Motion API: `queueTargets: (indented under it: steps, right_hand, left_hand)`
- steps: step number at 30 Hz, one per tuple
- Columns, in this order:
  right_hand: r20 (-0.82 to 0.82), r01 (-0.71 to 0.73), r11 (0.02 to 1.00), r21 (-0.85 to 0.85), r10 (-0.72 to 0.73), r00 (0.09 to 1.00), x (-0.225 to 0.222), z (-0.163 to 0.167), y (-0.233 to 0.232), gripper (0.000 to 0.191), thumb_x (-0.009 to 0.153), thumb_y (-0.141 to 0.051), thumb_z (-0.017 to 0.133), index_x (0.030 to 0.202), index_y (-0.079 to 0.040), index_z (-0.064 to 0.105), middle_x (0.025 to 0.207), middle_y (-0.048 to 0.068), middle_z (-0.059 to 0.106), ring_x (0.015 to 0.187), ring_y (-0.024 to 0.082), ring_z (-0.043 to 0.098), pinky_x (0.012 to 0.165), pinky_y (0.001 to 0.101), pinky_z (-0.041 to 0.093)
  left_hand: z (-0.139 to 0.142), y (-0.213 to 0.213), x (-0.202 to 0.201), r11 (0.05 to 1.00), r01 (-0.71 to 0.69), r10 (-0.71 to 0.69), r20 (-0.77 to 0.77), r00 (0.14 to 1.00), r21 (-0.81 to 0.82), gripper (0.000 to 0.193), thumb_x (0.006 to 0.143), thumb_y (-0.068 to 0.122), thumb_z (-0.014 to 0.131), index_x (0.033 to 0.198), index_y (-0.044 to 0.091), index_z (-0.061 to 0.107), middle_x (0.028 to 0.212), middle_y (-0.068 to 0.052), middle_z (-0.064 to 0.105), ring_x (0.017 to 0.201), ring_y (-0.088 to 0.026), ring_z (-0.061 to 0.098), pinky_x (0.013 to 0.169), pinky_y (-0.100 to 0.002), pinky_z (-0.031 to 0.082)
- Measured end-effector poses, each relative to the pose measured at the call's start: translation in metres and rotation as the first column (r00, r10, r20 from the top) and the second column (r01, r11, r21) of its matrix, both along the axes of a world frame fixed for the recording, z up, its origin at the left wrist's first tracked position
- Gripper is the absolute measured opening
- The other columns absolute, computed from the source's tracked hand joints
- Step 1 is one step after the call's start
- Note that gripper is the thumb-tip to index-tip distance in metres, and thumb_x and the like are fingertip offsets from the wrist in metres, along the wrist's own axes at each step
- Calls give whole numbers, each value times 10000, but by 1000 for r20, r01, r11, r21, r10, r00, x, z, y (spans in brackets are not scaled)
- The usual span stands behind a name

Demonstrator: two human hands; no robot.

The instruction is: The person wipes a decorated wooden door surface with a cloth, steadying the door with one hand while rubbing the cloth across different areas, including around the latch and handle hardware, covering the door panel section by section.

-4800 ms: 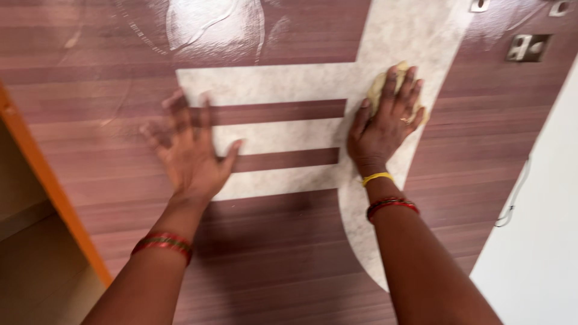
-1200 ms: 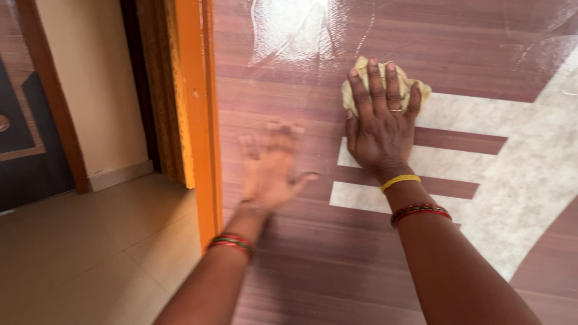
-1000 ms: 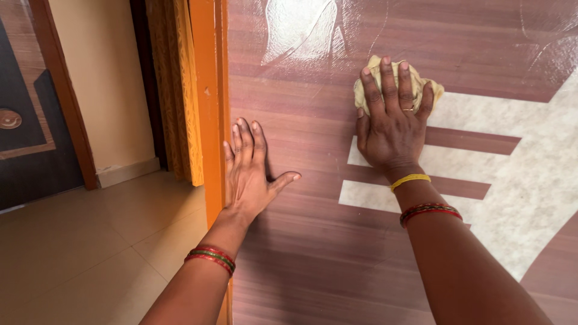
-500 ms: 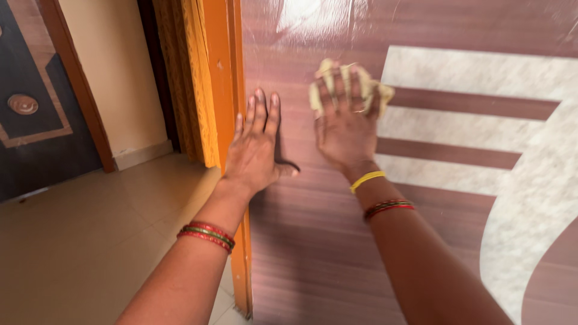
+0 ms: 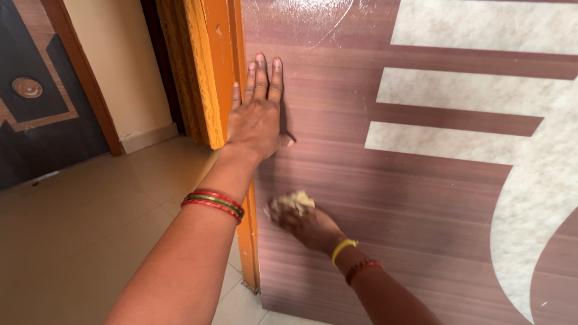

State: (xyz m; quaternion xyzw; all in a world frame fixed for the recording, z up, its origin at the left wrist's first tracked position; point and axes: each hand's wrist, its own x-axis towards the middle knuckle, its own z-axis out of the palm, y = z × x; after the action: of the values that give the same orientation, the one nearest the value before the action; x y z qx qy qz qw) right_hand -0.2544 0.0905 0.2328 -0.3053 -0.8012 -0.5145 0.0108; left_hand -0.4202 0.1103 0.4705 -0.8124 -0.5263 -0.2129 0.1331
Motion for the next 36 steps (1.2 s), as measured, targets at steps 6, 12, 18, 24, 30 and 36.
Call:
queueTargets:
  steps: [6, 12, 18, 24, 30, 36]
  right_hand:
    - [-25, 256, 834, -488, -307, 951, 33, 33, -22, 591, 980, -132, 415, 1568, -149, 359, 1475, 46, 544, 1211, 194, 658, 927, 379, 572]
    - [-65, 285, 956, 70, -281, 958, 92, 154, -47, 457, 961, -221, 478, 1415, -266, 512, 1397, -2, 555, 1301, 236, 490, 1001, 535, 432]
    - [-690, 441, 884, 154, -223, 689, 170, 209, -54, 606, 1034, -262, 484, 1615, -98, 431, 1630, 184, 405, 1596, 358, 237, 1211, 696, 91]
    - [-937, 502, 812, 298, 147, 318, 157, 228, -27, 598, 1171, -292, 418, 1697, -55, 264, 1788, 146, 138, 1653, 364, 56, 1278, 662, -21]
    - [-420, 345, 939, 13, -308, 854, 97, 259, -21, 523, 1069, -360, 442, 1566, -198, 422, 1689, 90, 303, 1578, 286, 198, 1247, 584, 84]
    - [-582, 341, 932, 127, -208, 786, 159, 325, -45, 603, 1029, -390, 499, 1561, -110, 454, 1645, 134, 369, 1565, 312, 232, 1207, 646, 97]
  left_hand:
    - [-1, -10, 8, 992, -102, 106, -44, 993, 70, 1643, 515, 608, 940, 1586, 70, -184, 1689, -211, -133, 1583, -329, -45, 1271, -490, 138]
    - [-3, -10, 10, 988, -126, 130, -43, 991, 88, 1653, 503, 630, 932, 1588, 50, -172, 1691, -222, -117, 1585, -338, -37, 1270, -490, 146]
    - [-3, -14, 14, 985, -135, 137, -14, 990, 105, 1614, 535, 629, 922, 1592, 52, -153, 1694, -211, -101, 1581, -330, -26, 1258, -508, 154]
    - [1, -17, 17, 983, -166, 169, -31, 985, 78, 1606, 555, 632, 914, 1598, 49, -159, 1699, -208, -105, 1580, -322, -37, 1253, -520, 155]
    - [10, -25, 19, 978, -205, 207, -62, 976, 38, 1591, 581, 647, 902, 1602, 64, -169, 1705, -180, -113, 1582, -305, -49, 1234, -571, 158]
    - [13, -28, 19, 979, -201, 203, -69, 977, 35, 1570, 600, 657, 886, 1600, 63, -169, 1705, -179, -116, 1578, -302, -46, 1223, -588, 177]
